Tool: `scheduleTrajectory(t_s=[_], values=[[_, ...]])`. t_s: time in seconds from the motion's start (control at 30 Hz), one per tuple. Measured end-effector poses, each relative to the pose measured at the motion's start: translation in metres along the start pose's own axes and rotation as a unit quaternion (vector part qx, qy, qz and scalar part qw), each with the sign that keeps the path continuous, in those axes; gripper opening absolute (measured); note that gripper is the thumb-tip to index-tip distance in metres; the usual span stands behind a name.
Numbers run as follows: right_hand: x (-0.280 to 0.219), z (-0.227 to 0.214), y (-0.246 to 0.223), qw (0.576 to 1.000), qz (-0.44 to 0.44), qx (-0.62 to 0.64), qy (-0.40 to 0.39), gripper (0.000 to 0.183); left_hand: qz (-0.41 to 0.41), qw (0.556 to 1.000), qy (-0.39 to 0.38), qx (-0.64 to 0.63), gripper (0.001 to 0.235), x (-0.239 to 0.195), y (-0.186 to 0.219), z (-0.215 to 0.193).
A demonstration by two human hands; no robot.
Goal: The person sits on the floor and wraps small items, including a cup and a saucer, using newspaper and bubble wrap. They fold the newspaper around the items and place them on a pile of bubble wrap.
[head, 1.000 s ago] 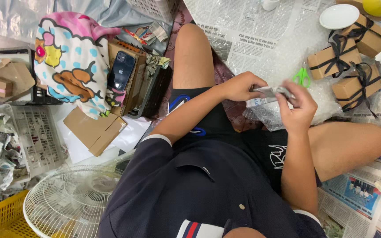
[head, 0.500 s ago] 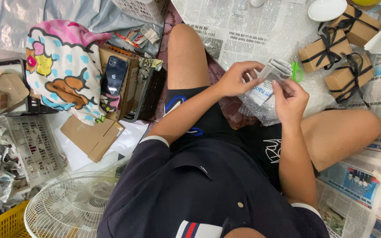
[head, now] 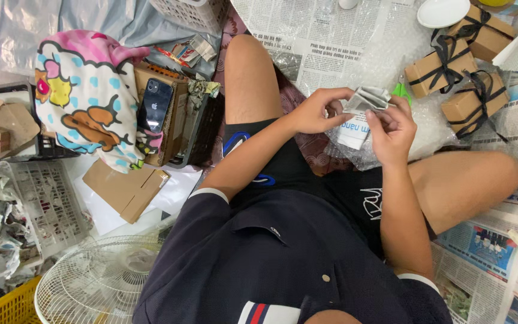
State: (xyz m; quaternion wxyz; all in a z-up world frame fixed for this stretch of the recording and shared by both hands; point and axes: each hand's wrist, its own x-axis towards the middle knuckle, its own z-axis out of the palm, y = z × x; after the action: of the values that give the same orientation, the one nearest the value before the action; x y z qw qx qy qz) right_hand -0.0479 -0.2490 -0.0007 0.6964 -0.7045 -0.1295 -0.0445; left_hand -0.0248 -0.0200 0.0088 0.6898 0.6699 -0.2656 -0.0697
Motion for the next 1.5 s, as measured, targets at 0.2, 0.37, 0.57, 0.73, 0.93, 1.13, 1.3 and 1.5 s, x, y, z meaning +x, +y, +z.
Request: scheduleTrajectory(t_s=[0.2,0.37,0.57,0.73,0.93,1.13,1.3,1.5], values=[[-0.004,-0.005,0.0,0.998,-0.043,0.035,-0.036,0.024,0.075,0.997,0.011,-0.02,0.037,0.004,0.0,0.001],[-0.002,-0.003,-0.004,0.99,-0.066,-0.122,-0.026,0.023,0.104,0.994,0.04,-0.01,0.04,0.004,-0.004,-0.002],[0.003,0.006,-0.023,0.993,0.052,0.108,-0.007,0.025,0.147,0.982,0.092,0.072,0.041,0.0,-0.005,0.001],[0.004,0.008,-0.022,0.99,0.116,-0.007,-0.084,0.03,0.169,0.977,0.088,0.094,0.043,0.0,0.006,0.003],[0.003,0.003,-0.01,0.995,0.091,0.0,-0.046,0.025,0.08,0.992,0.091,0.025,0.045,-0.002,0.021,-0.003],[0.0,0.002,-0.008,0.995,0.086,-0.018,-0.038,0.027,-0.043,0.993,0.104,0.019,0.025,0.004,-0.001,0.004],[0.0,-0.001,-0.008,0.989,0.125,-0.012,-0.079,0.027,-0.004,0.993,0.12,-0.01,0.023,0.001,-0.012,0.001],[-0.002,-0.004,-0.011,0.986,0.069,-0.124,-0.086,0.017,0.071,0.988,0.116,0.07,0.017,0.001,-0.007,0.001]])
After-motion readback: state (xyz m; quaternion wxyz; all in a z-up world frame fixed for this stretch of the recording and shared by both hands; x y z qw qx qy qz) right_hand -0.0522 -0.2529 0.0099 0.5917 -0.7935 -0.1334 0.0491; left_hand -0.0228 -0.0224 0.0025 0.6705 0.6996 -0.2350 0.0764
